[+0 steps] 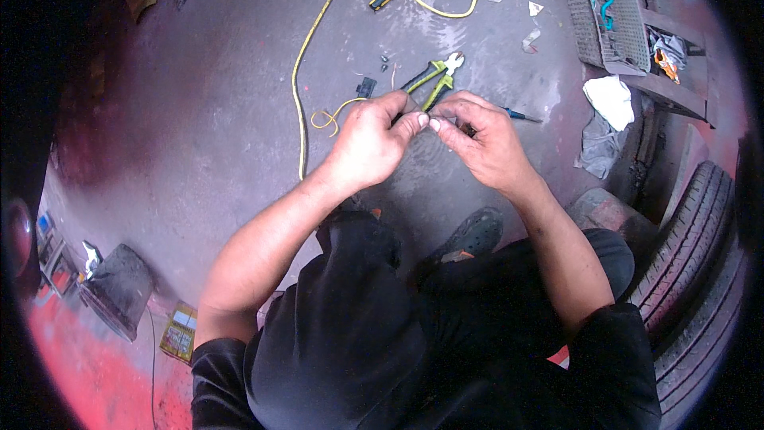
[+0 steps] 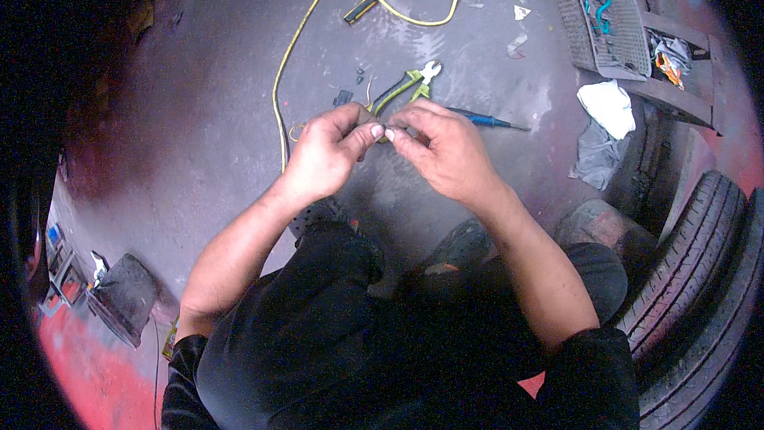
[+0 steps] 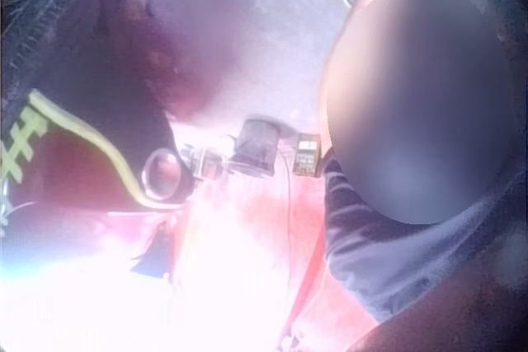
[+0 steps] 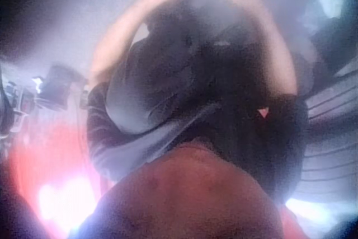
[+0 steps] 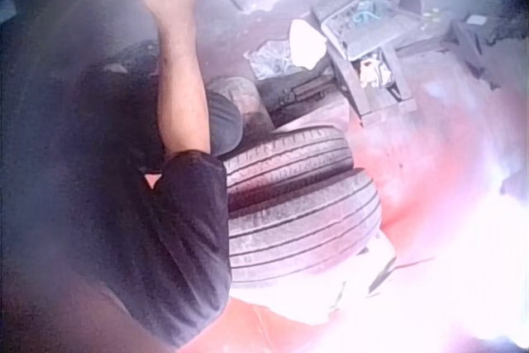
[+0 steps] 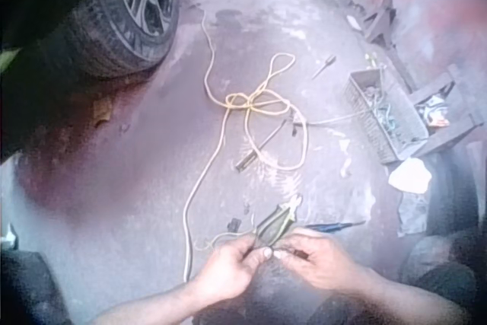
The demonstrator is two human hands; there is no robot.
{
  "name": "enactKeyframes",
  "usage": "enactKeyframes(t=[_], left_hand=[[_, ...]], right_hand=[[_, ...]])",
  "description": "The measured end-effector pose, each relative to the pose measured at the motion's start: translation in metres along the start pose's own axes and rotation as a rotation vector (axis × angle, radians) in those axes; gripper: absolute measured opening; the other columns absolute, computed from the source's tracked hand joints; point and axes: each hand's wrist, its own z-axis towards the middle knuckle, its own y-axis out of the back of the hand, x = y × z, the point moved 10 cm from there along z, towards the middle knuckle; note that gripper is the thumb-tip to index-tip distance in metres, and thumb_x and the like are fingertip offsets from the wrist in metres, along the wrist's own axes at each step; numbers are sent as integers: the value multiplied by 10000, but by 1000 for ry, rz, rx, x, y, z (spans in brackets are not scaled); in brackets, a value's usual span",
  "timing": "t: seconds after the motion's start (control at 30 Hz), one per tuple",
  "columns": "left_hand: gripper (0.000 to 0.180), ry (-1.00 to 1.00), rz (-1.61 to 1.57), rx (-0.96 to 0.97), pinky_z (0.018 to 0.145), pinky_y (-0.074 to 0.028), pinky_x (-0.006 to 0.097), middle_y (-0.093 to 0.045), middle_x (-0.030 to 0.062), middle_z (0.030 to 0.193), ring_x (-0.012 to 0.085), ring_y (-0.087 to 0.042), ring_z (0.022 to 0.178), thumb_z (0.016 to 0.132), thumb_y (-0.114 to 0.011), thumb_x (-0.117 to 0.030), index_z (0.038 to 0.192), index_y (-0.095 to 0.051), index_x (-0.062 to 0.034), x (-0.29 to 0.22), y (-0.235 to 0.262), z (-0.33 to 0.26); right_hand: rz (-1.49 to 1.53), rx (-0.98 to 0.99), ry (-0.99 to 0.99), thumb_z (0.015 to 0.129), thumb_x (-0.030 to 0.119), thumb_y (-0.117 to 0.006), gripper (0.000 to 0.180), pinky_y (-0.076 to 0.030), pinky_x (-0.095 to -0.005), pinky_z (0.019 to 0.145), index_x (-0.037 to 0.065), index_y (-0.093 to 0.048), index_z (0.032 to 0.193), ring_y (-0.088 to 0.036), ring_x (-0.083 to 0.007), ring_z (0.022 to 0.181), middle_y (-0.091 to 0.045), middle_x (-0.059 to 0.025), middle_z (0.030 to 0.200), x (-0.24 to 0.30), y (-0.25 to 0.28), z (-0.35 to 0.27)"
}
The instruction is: The person sits on the floor of a garage and works on a small electrical connector. They use pliers to strip wires and insert them into the connector housing, manipulating the small components with their hands.
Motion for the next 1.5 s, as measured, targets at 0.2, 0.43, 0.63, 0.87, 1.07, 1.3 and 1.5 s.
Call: enactKeyframes(t=[0.2, 0.43, 0.63, 0.87, 1.07, 1.3, 1.5], left_hand=[[258, 173, -413, 130, 618, -456, 306, -583, 13, 668, 101, -537, 649, 957, -632, -243, 842, -613, -13, 16, -20, -1], [280, -903, 525, -222, 679, -465, 365, -586, 65, 858, 244, -593, 816, 742, -764, -119, 974, -635, -32, -76, 8, -38], [167, -924, 612, -174, 617, -442, 362, -575, 78, 809, 232, -573, 723, 798, -715, -111, 890, -601, -31, -75, 4, -35], [207, 211, -624, 155, 679, -500, 362, -627, 97, 831, 212, -615, 720, 933, -628, -211, 991, -601, -14, 33, -35, -12], [331, -742, 442, -214, 757, -496, 405, -618, 124, 917, 323, -604, 849, 774, -759, -106, 1057, -618, -7, -66, 9, -33], [154, 230, -890, 126, 577, -445, 325, -561, 45, 680, 195, -594, 637, 950, -606, -153, 871, -599, -22, 30, -36, -1], [203, 35, -232, 6, 601, -428, 273, -602, 7, 708, 88, -535, 652, 973, -586, -182, 846, -620, -28, 16, -9, 0]], right_hand=[[-7, 44, -97, 889, 128, -655, 163, -486, -319, 657, -12, -617, 964, -603, -196, 753, -619, -111, 874, -8, -6, -3], [515, 142, -466, 912, 102, -619, 104, -440, -263, 601, 11, -587, 952, -514, -74, 699, -526, 44, 774, -39, -24, -15], [325, 82, -307, 887, 63, -627, 67, -443, -248, 603, 24, -589, 925, -526, -82, 699, -558, 7, 816, -30, -19, -9], [-115, -36, -85, 809, 69, -671, 145, -495, -315, 656, -5, -585, 899, -620, -197, 721, -595, -117, 828, -4, -8, -8], [163, -61, -216, 799, 36, -670, 124, -475, -284, 658, -1, -591, 886, -575, -130, 732, -599, -64, 838, -27, -7, -10], [-132, -115, 46, 828, 75, -688, 164, -510, -326, 649, 8, -597, 946, -628, -206, 736, -610, -99, 873, 12, -2, -6], [-12, -68, -23, 855, 104, -691, 195, -512, -326, 647, 4, -628, 1010, -640, -228, 748, -634, -122, 934, 5, -3, -9]])
